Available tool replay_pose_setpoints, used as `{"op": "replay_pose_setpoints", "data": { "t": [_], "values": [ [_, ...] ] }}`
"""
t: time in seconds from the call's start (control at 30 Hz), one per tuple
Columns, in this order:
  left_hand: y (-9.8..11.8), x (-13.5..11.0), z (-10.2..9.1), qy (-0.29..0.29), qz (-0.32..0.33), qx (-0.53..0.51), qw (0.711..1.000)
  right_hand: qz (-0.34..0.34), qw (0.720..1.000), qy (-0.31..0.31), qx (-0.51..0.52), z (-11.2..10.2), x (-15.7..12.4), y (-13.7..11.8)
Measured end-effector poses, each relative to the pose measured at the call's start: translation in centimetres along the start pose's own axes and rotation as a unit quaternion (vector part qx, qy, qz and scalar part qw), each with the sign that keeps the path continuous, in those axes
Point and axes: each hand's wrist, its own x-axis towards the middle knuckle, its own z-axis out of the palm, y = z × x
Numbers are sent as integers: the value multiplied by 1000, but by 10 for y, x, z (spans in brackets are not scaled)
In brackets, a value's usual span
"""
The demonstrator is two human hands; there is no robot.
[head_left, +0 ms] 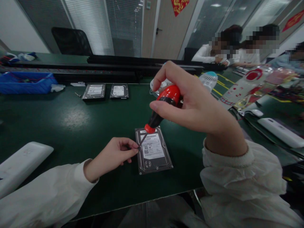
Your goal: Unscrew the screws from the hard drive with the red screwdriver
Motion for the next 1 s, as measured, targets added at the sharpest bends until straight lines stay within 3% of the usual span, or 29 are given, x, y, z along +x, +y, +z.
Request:
{"op": "replay_pose_setpoints", "data": {
  "t": [0.13,0.27,0.47,0.7,0.9,1.0],
  "values": [
    [0,0,0,2,4,-11,1000,-4,999,-24,20,-2,-1,-3],
    [1,-1,1,2,6,-10,1000,16,1000,-1,3,-1,-1,-3],
    [0,-1,0,-2,11,-14,1000,-18,998,-21,48,-2,-2,0],
    [-4,1,-1,-6,14,-13,1000,7,1000,7,-13,0,-1,-3],
    [-2,0,0,-2,10,-16,1000,-8,999,-35,-4,-4,-2,-8],
    [0,0,0,0,11,-16,1000,8,1000,-5,-22,-2,-2,-9]
  ]
}}
